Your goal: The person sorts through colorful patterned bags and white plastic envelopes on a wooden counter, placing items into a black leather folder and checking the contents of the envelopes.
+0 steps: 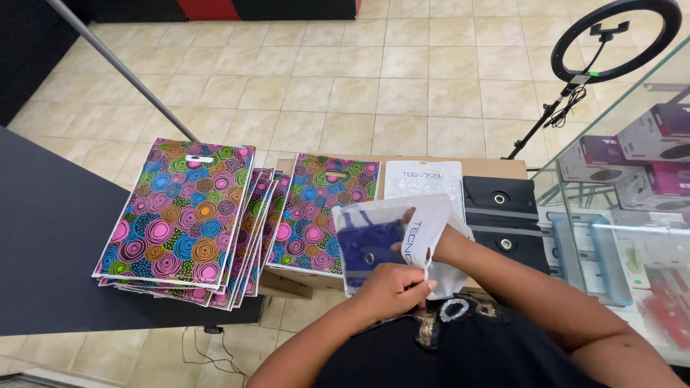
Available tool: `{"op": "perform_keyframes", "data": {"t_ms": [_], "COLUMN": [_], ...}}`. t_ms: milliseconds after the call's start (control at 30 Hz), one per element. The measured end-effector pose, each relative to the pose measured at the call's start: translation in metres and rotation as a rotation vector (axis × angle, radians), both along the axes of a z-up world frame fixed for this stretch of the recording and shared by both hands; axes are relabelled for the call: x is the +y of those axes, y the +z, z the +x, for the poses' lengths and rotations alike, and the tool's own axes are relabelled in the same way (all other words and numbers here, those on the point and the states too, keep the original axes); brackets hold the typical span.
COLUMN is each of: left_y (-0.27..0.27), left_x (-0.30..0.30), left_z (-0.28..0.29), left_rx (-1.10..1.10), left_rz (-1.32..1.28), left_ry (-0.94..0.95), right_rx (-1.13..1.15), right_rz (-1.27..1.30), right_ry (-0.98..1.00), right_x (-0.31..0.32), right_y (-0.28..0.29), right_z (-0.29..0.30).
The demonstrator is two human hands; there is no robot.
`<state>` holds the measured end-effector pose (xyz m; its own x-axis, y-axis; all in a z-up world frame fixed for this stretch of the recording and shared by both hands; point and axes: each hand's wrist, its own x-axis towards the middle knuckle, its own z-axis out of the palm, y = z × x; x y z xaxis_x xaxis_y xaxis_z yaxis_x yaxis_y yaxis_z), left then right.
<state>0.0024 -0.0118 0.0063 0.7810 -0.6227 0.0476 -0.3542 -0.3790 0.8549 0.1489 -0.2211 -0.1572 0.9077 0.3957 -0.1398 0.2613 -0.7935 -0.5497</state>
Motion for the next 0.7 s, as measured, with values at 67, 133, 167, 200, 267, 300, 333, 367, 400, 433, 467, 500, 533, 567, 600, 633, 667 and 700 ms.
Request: {"op": "perform_keyframes", "data": {"t_ms": [67, 133, 167, 200, 267, 300, 333, 367, 400, 433, 467, 500, 533, 567, 600, 633, 667, 700], "left_y": [-0.008, -0.019, -0.012, -0.006, 0.002, 0.004, 0.006, -0.005, -0.016, -0.027, -0.028, -0.028, -0.029, -0.026, -0.022, -0.017, -0.038, -0.060], "left_x": [-0.003, -0.007, -0.006, -0.004, 0.008, 0.019, 0.030, 0.053, 0.076, 0.099, 0.113, 0.127, 0.140, 0.140, 0.140, 0.141, 0.143, 0.145], "left_z": [0.002, 0.005, 0.003, 0.002, 0.006, 0.013, 0.019, 0.025, 0.030, 0.035, 0.035, 0.036, 0.037, 0.033, 0.033, 0.033, 0.032, 0.031], "left_rx": [-0.008, -0.129, -0.123, -0.127, -0.130, -0.285, -0.438, -0.435, -0.587, -0.736, -0.727, -0.516, -0.301, -0.291, 0.082, 0.454, 0.460, 0.519], "left_rz": [0.018, 0.067, 0.066, -0.045, -0.160, -0.161, -0.160, -0.163, -0.017, 0.135, 0.134, 0.059, -0.012, -0.011, -0.276, -0.529, -0.524, -0.546], "left_ry": [-0.031, -0.085, -0.091, -0.099, -0.107, 0.041, 0.186, 0.183, 0.431, 0.678, 0.665, 0.749, 0.829, 0.819, 0.688, 0.532, 0.526, 0.596], "right_rx": [0.048, 0.357, 0.363, 0.567, 0.768, 0.743, 0.717, 0.717, 0.678, 0.636, 0.639, 0.703, 0.766, 0.769, 0.720, 0.671, 0.671, 0.599], "right_rz": [0.134, 0.299, 0.299, 0.557, 0.815, 0.849, 0.883, 0.883, 0.937, 0.987, 0.990, 0.992, 0.991, 0.992, 1.040, 1.087, 1.090, 1.156], "right_ry": [-0.046, -0.074, -0.081, -0.139, -0.201, -0.285, -0.373, -0.378, -0.514, -0.652, -0.668, -0.572, -0.473, -0.488, -0.498, -0.508, -0.517, -0.526], "right_x": [0.010, 0.024, 0.020, 0.017, 0.008, 0.003, -0.003, -0.019, -0.033, -0.048, -0.039, -0.031, -0.027, -0.036, -0.045, -0.053, -0.060, -0.066], "right_y": [-0.018, -0.020, -0.046, -0.072, -0.086, -0.074, -0.063, -0.051, -0.039, -0.028, 0.028, 0.087, 0.149, 0.135, 0.122, 0.110, 0.100, 0.090], "right_z": [-0.001, -0.013, -0.010, -0.005, -0.009, -0.017, -0.026, -0.038, -0.054, -0.071, -0.069, -0.069, -0.071, -0.075, -0.076, -0.077, -0.074, -0.072]}}
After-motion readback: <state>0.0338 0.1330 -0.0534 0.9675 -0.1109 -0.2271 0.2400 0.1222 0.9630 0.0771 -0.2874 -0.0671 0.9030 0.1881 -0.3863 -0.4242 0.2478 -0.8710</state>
